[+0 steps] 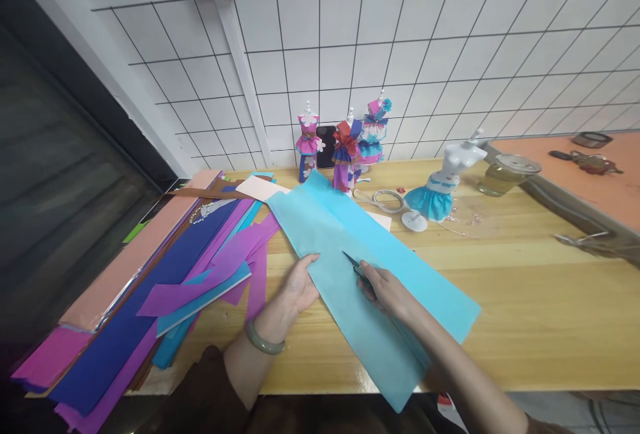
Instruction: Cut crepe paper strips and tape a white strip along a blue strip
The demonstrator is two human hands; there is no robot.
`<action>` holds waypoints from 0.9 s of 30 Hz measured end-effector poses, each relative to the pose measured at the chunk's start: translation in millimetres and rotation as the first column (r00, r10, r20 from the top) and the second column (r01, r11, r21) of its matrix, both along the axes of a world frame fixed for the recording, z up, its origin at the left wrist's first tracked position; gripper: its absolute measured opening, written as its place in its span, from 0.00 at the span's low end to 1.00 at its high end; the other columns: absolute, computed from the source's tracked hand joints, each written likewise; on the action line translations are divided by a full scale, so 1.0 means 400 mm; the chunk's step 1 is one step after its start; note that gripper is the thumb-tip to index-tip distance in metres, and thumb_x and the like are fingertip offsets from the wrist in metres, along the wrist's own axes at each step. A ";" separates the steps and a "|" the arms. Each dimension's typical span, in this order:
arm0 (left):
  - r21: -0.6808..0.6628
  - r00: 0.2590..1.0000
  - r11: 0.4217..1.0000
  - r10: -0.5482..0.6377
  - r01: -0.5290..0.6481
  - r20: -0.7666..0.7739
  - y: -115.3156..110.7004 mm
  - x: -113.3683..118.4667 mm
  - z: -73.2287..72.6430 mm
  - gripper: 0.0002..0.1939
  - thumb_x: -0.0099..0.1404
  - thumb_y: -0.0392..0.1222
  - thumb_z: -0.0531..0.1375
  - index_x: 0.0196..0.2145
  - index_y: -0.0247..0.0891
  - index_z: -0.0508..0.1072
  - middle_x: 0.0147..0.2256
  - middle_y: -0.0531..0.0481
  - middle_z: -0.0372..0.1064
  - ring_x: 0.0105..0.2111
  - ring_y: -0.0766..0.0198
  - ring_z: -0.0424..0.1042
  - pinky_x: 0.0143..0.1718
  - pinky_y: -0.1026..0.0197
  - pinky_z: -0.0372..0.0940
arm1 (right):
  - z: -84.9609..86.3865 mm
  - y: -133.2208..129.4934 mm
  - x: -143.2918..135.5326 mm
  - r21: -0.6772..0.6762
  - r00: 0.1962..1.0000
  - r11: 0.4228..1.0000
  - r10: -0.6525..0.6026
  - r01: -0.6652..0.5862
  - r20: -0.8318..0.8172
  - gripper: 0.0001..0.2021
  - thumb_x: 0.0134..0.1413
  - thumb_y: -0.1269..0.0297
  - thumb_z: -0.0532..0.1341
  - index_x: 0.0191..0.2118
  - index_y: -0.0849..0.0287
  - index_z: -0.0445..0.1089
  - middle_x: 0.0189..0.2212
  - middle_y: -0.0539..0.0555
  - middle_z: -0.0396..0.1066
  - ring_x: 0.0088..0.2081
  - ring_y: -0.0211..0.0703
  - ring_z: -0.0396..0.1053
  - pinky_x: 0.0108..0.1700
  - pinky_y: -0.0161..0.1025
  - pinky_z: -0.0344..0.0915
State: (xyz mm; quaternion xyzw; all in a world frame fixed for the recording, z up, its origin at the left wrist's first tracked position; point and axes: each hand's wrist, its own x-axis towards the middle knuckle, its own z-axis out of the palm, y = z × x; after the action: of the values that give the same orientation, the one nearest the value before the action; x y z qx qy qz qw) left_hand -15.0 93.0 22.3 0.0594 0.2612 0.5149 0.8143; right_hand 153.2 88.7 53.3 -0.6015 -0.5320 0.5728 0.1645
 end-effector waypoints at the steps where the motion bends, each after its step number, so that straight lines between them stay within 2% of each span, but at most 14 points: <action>1: -0.004 1.000 1.000 0.001 -0.001 -0.004 0.000 0.000 0.002 0.16 0.58 0.39 0.52 0.43 0.29 0.68 0.41 0.39 0.70 0.42 0.55 0.69 0.47 0.54 0.59 | -0.001 0.003 -0.003 0.004 1.000 1.000 0.004 -0.004 0.008 0.25 0.49 0.40 0.43 0.25 0.59 0.57 0.15 0.44 0.49 0.16 0.30 0.46 0.18 0.32 0.44; 11: 0.007 0.999 0.999 0.038 -0.038 -0.002 -0.001 0.003 -0.002 0.15 0.57 0.38 0.53 0.42 0.29 0.68 0.41 0.39 0.69 0.40 0.56 0.69 0.47 0.55 0.60 | -0.027 0.014 -0.002 0.046 1.000 0.999 0.017 -0.018 0.016 0.24 0.50 0.40 0.42 0.25 0.58 0.56 0.14 0.43 0.44 0.16 0.31 0.44 0.19 0.33 0.42; 23: 0.005 1.000 1.000 0.009 -0.009 -0.002 -0.003 0.005 0.001 0.16 0.58 0.40 0.53 0.42 0.29 0.68 0.40 0.38 0.70 0.41 0.56 0.69 0.47 0.55 0.60 | -0.051 0.016 0.002 0.116 0.997 0.993 -0.005 -0.004 0.079 0.25 0.49 0.38 0.42 0.23 0.58 0.54 0.14 0.44 0.46 0.17 0.31 0.43 0.20 0.33 0.41; 27: -0.017 0.999 0.999 0.037 -0.038 -0.014 -0.006 0.006 0.006 0.15 0.57 0.39 0.53 0.41 0.30 0.69 0.41 0.39 0.69 0.41 0.56 0.69 0.47 0.55 0.60 | -0.063 0.019 0.001 0.137 0.995 0.990 -0.027 0.013 0.100 0.25 0.48 0.38 0.43 0.22 0.58 0.54 0.14 0.44 0.47 0.18 0.31 0.45 0.20 0.33 0.43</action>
State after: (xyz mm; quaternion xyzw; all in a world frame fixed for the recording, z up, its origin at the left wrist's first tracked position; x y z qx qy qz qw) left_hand -12.6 90.7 24.5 0.0512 0.2722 0.5274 0.8032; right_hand 153.7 96.2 28.1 -0.6225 -0.5716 0.5021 0.1837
